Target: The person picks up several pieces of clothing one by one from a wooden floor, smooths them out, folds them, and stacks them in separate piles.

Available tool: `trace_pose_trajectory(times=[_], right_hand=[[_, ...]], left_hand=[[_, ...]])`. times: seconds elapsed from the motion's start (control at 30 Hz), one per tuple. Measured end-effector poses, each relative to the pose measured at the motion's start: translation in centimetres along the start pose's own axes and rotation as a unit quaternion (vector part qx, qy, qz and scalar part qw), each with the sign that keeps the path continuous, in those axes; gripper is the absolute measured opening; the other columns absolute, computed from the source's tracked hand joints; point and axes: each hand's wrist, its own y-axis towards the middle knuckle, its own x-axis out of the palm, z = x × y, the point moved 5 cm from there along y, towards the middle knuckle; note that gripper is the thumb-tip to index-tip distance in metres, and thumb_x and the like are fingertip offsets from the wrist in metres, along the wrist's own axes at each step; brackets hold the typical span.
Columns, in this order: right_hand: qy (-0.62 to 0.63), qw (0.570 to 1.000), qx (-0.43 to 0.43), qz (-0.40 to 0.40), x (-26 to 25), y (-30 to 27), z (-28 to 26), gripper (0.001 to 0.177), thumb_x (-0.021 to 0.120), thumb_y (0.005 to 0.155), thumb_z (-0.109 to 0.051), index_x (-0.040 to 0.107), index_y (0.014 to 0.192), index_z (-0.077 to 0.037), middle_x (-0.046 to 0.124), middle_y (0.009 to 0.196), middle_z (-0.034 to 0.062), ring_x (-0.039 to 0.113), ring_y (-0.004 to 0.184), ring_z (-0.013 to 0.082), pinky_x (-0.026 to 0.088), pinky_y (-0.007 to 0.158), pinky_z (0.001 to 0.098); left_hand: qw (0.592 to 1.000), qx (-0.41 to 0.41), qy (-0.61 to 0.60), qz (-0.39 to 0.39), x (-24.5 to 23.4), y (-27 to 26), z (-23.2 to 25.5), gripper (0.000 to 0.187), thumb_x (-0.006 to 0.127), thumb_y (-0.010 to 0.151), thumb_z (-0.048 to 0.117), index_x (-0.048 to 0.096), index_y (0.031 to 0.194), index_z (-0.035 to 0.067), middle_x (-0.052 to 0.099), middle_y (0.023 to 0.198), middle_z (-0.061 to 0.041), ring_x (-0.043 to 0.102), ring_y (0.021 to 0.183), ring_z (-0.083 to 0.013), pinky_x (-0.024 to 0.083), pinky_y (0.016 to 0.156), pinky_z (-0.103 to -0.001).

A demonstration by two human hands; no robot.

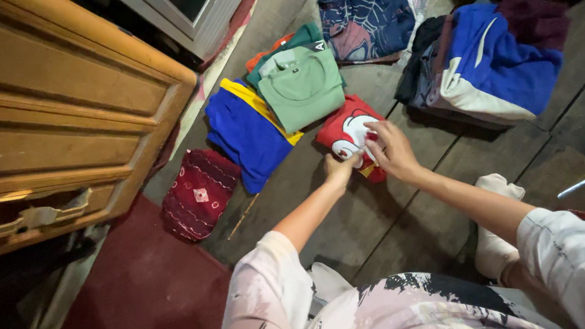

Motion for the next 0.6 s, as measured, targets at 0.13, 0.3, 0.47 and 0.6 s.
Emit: trace_pose_trajectory(times=[0.13, 0.3, 0.47, 0.6], right_hand=[[0.313, 0.894, 0.316, -0.05, 3.0, 1.3, 4.3, 0.052, 0.051, 0.108, -0.038, 0.045, 0.156, -0.02, 0.059, 0.106, 0.0085, 0.056, 0.09, 0.0188, 0.048, 0.077, 0.0345], [0.501, 0.85, 0.156, -0.046, 0.3, 2.8, 3.6, 0.049, 0.056, 0.1, -0.029, 0.046, 0.146, -0.015, 0.062, 0.117, 0.0018, 0.06, 0.107, 0.0125, 0.051, 0.093, 0.0283], [0.332, 0.928, 0.167, -0.035, 4.5, 4.5, 9.0, 0.037, 0.07, 0.095, -0.01, 0.057, 0.129, -0.005, 0.066, 0.121, 0.0077, 0.062, 0.11, 0.0171, 0.052, 0.096, 0.032], [0.218, 0.963, 0.161, -0.004, 6.4, 7.6, 12.3, 0.034, 0.064, 0.098, -0.011, 0.063, 0.131, -0.005, 0.072, 0.122, 0.0108, 0.067, 0.113, 0.0196, 0.053, 0.1, 0.0327]], left_hand=[[0.994, 0.108, 0.029, -0.016, 0.1, -3.3, 6.0, 0.06, 0.088, 0.068, 0.022, 0.064, 0.118, 0.0, 0.074, 0.107, -0.015, 0.074, 0.097, -0.0269, 0.057, 0.085, -0.04], [0.805, 0.475, 0.355, -0.008, -3.0, -10.1, 13.2, 0.048, 0.086, 0.079, 0.018, 0.06, 0.119, 0.012, 0.065, 0.103, -0.007, 0.067, 0.098, -0.0286, 0.052, 0.083, -0.042], [0.675, 0.58, 0.452, -0.068, -6.0, -11.8, 15.8, 0.06, 0.079, 0.066, 0.028, 0.064, 0.122, 0.011, 0.063, 0.106, -0.008, 0.063, 0.095, -0.0262, 0.05, 0.079, -0.041], [0.789, 0.534, 0.304, -0.018, -9.9, -9.3, 17.8, 0.048, 0.08, 0.083, 0.035, 0.059, 0.116, 0.008, 0.06, 0.114, -0.012, 0.059, 0.106, -0.032, 0.047, 0.088, -0.047]])
